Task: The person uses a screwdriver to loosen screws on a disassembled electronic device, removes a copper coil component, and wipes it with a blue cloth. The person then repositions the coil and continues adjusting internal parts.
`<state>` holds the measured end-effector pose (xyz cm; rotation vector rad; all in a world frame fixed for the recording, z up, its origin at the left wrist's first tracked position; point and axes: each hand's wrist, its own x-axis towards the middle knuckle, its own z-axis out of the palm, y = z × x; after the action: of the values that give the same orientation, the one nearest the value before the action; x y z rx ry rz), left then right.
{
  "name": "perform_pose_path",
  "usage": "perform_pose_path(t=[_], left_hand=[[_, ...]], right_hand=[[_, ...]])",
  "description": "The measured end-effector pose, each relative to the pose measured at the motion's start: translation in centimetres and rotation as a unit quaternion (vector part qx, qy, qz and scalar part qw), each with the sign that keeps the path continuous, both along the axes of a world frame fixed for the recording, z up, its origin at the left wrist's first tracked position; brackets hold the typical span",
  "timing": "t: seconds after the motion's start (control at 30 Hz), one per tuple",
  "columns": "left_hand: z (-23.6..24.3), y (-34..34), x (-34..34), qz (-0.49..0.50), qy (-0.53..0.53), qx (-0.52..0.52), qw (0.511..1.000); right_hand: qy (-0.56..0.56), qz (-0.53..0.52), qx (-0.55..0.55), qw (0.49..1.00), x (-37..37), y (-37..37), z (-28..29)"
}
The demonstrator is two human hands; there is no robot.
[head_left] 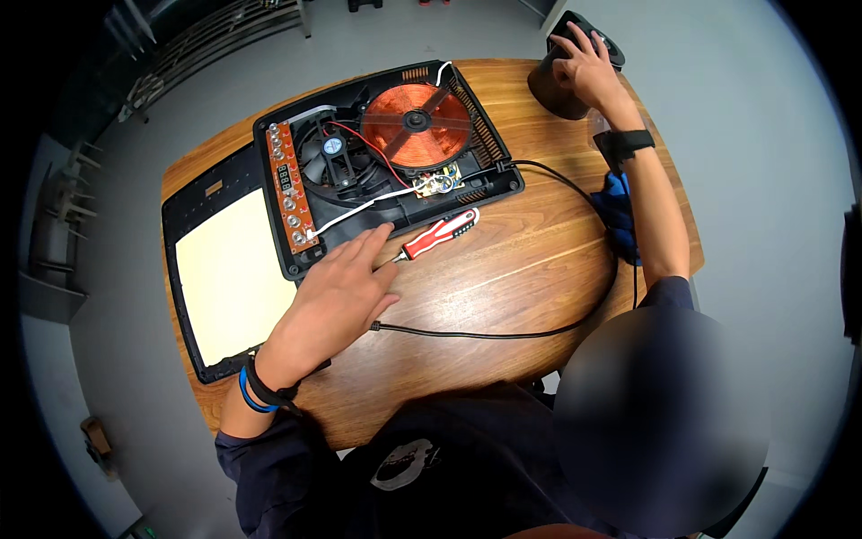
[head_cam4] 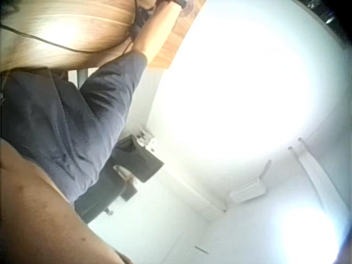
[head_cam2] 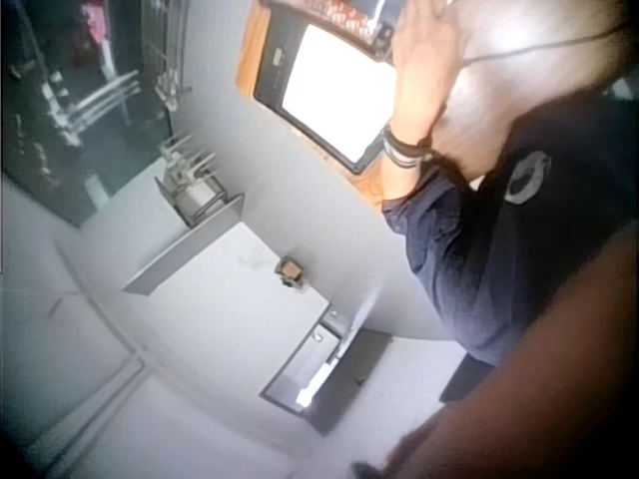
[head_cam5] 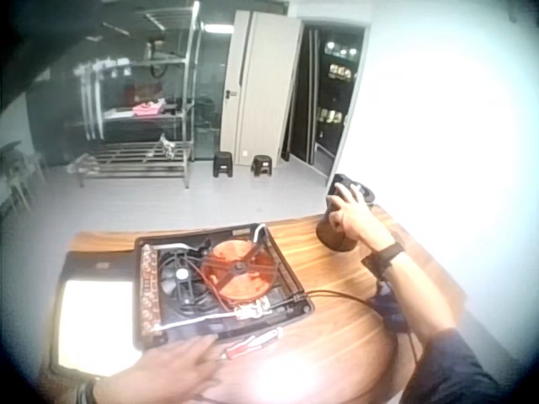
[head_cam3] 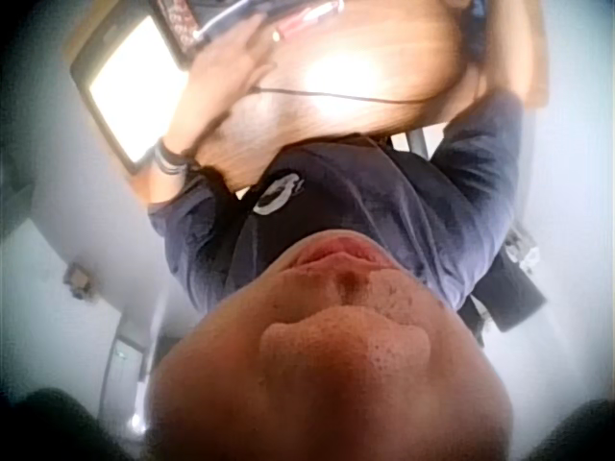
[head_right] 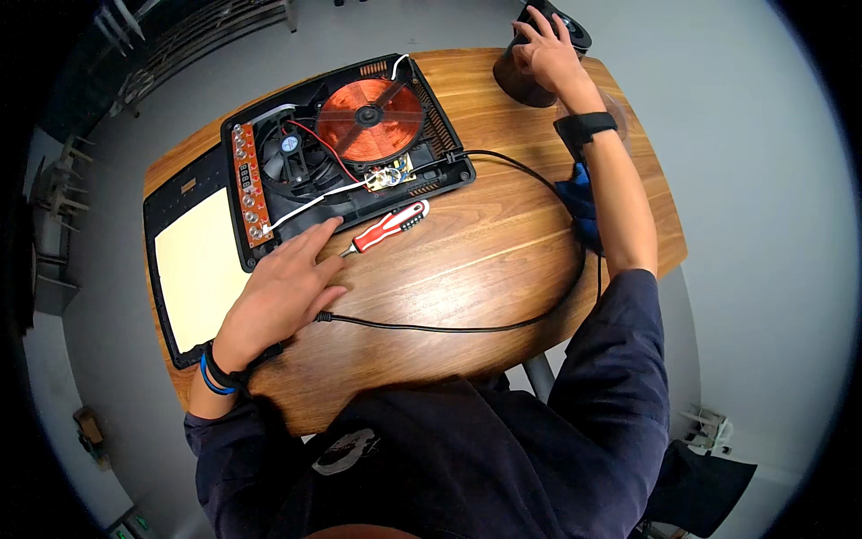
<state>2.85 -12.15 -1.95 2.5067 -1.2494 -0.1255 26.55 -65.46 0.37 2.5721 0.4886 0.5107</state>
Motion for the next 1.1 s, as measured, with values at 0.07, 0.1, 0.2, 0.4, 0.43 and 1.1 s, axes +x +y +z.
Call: perform_pose_path(t=[0.07,0.1,0.2,0.4,0.43,1.1], left_hand=[[0.0,0.1,0.0,0.006,0.004,0.003,1.0],[-0.1,0.2,0.0,0.01,0.001,0.003,1.0],[-0.3,0.5,-0.4,0.017,0.003,0.002,1.0],[0.3,-0.1,0.2,0.002,0.012,0.002,1.0],[0.3,0.0,0.2,0.004,0.01,0.005,1.0],[0.5,0.2,0.3,0.014,0.009,0.015,1.0]], right_hand=[[-0.047,0.094,0.043,0.994,-1.8,1.7,0.4],[-0.069,0.142,0.064,0.985,-3.3,2.7,0.8],[0.159,-0.002,0.287,0.945,-8.2,3.1,1.9],[0.189,-0.13,0.203,0.952,-13.8,-8.9,-6.2],[0.219,-0.152,0.192,0.945,-14.0,-9.0,-6.3],[0.378,-0.017,0.255,0.89,-19.5,5.4,1.4]])
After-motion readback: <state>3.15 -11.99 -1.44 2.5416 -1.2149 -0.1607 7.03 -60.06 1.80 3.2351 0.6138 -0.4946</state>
